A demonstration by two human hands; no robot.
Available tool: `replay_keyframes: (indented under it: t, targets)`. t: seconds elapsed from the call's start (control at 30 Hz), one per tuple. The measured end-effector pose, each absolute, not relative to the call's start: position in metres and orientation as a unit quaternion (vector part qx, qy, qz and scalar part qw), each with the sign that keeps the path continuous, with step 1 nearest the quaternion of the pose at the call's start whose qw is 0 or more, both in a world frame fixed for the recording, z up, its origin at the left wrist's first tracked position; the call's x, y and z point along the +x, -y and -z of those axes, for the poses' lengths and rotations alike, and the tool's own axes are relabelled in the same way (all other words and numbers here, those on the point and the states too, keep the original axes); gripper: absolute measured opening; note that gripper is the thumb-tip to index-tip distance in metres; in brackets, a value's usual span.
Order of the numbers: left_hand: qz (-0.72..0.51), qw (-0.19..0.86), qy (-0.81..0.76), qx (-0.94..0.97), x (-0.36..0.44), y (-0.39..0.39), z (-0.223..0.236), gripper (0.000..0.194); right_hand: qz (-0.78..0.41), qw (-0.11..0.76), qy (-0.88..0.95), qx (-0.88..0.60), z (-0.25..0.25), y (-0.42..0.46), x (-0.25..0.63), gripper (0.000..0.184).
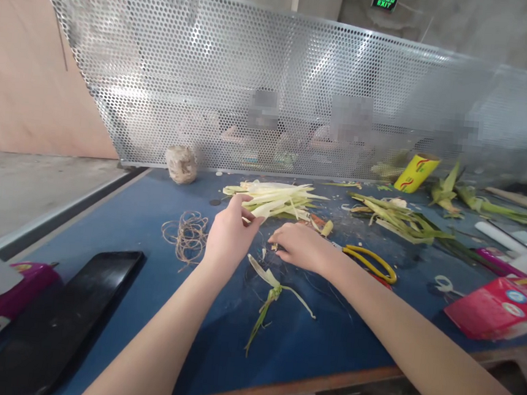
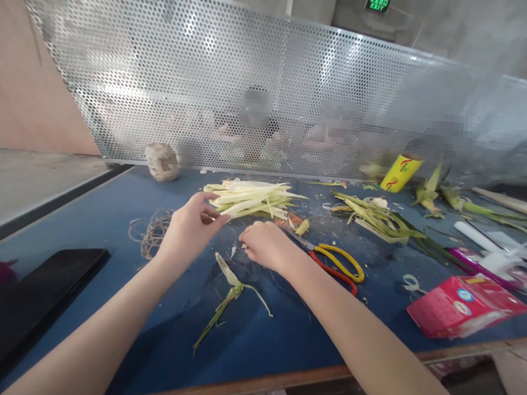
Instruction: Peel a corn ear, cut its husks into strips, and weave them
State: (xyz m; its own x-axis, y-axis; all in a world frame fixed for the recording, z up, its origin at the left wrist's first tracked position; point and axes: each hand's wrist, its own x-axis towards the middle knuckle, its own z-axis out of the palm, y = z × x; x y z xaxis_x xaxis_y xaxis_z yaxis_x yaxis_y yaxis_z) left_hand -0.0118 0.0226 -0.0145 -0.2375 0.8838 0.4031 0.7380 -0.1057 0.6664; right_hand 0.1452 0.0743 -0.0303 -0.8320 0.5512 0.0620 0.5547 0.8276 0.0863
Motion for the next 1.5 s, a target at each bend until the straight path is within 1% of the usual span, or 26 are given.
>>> replay_keyframes:
  t: [0.1, 0.2, 0.27, 0.33, 0.4, 0.47, 0.5, 0.57, 0.63, 0.67, 0.73, 0.87, 1.07, 1.13, 1.3, 1.43, 1.5]
  targets:
    - [-0.42, 0.086, -0.661, 0.617, -0.011, -0.022, 0.015, 0.034, 0.13, 0.002, 0.957, -0.261, 0.035, -0.074, 0.143, 0.016]
    - [-0.416, 0.084, -0.663, 0.616, -0.011, -0.022, 0.015, 0.034, 0.188, 0.006, 0.955, -0.228, 0.042, -0.076, 0.14, 0.019]
    - [-0.416, 0.081, -0.667, 0.613, -0.011, -0.022, 0.014, 0.034, 0.194, 0.021, 0.953, -0.232, 0.044, -0.077, 0.139, 0.021]
    - [-0.418, 0.079, -0.669, 0.609, -0.012, -0.022, 0.012, 0.034, 0.185, 0.043, 0.946, -0.261, 0.042, -0.079, 0.141, 0.017]
    - [-0.421, 0.081, -0.669, 0.607, -0.013, -0.022, 0.012, 0.035, 0.177, 0.068, 0.936, -0.296, 0.036, -0.083, 0.147, 0.014]
    - [-0.423, 0.084, -0.668, 0.607, -0.013, -0.022, 0.012, 0.035, 0.18, 0.089, 0.924, -0.324, 0.027, -0.088, 0.155, 0.015]
    - [-0.423, 0.085, -0.667, 0.607, -0.012, -0.021, 0.013, 0.035, 0.18, 0.11, 0.914, -0.346, 0.022, -0.091, 0.159, 0.017]
    - [-0.422, 0.087, -0.666, 0.608, -0.012, -0.021, 0.013, 0.034, 0.161, 0.179, 0.881, -0.407, 0.015, -0.098, 0.165, 0.016]
    - [-0.42, 0.088, -0.666, 0.61, -0.012, -0.021, 0.013, 0.033, 0.118, 0.25, 0.84, -0.467, 0.014, -0.105, 0.167, 0.014]
    - [-0.42, 0.088, -0.666, 0.61, -0.012, -0.021, 0.013, 0.033, 0.092, 0.265, 0.827, -0.487, 0.015, -0.108, 0.167, 0.015]
    - [-0.421, 0.087, -0.667, 0.609, -0.012, -0.021, 0.013, 0.033, 0.046, 0.242, 0.834, -0.493, 0.021, -0.113, 0.165, 0.018]
    - [-0.419, 0.086, -0.671, 0.606, -0.012, -0.021, 0.012, 0.033, -0.005, 0.151, 0.888, -0.434, 0.036, -0.114, 0.16, 0.017]
    - [-0.413, 0.087, -0.67, 0.611, -0.011, -0.021, 0.012, 0.033, -0.014, 0.105, 0.915, -0.39, 0.043, -0.111, 0.154, 0.032]
    - [-0.413, 0.088, -0.67, 0.61, -0.012, -0.02, 0.012, 0.032, -0.02, 0.085, 0.918, -0.386, 0.044, -0.111, 0.152, 0.035]
    - [-0.417, 0.087, -0.669, 0.609, -0.012, -0.02, 0.011, 0.031, -0.027, 0.057, 0.921, -0.385, 0.042, -0.11, 0.153, 0.029]
    - [-0.417, 0.088, -0.666, 0.612, -0.012, -0.021, 0.012, 0.031, -0.03, 0.053, 0.92, -0.388, 0.04, -0.108, 0.154, 0.019]
    - [-0.42, 0.087, -0.666, 0.61, -0.012, -0.021, 0.013, 0.031, -0.037, 0.053, 0.918, -0.392, 0.042, -0.107, 0.153, 0.021]
